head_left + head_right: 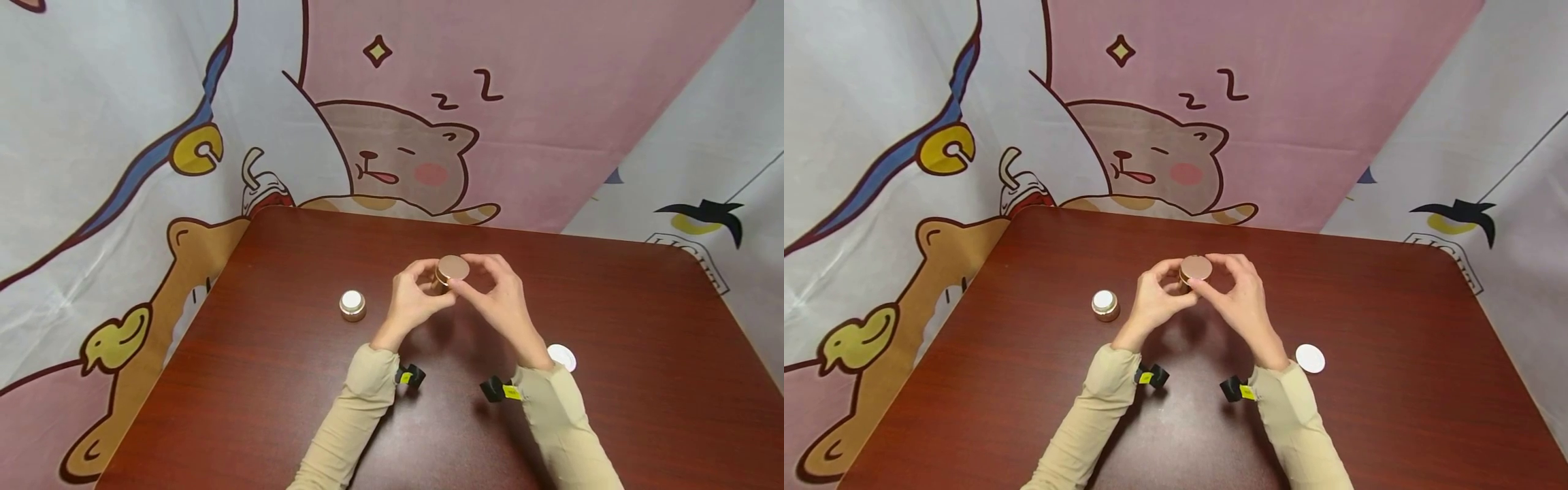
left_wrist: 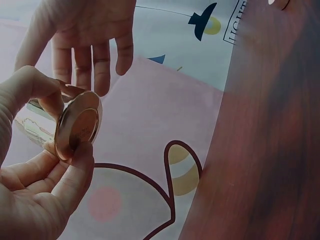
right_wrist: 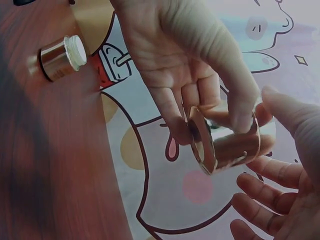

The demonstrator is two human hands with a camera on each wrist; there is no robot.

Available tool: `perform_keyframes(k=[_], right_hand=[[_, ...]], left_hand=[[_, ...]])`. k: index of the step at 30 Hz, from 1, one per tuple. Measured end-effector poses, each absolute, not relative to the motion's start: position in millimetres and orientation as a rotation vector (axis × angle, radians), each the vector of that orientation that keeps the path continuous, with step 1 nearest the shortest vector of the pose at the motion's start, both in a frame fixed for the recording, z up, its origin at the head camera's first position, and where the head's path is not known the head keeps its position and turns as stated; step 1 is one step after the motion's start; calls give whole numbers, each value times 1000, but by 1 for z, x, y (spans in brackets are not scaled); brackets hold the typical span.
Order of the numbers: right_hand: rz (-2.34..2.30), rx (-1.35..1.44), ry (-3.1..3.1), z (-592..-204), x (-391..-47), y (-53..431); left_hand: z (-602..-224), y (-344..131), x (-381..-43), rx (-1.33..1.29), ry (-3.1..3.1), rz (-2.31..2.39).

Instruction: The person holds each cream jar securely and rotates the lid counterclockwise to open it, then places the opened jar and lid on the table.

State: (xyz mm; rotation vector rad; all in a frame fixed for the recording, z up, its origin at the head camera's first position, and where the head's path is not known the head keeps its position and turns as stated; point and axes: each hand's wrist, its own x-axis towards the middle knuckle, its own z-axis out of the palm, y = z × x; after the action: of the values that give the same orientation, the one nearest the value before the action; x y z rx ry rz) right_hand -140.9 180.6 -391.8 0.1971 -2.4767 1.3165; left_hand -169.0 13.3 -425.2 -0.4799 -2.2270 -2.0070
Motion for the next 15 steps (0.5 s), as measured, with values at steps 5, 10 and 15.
perform_keyframes(k=[5,10,15], right_hand=[[1274,212,-2451,-392,-144,176],[1254,239,-2415,-394,-146,174],[1239,280,-2376,-397,-147,176]], left_hand=[[-426,14,-168,-499,-2225,-2022],[-426,15,-168,-507,-2219,-2033],[-426,14,-168,-519,-2227,-2028]])
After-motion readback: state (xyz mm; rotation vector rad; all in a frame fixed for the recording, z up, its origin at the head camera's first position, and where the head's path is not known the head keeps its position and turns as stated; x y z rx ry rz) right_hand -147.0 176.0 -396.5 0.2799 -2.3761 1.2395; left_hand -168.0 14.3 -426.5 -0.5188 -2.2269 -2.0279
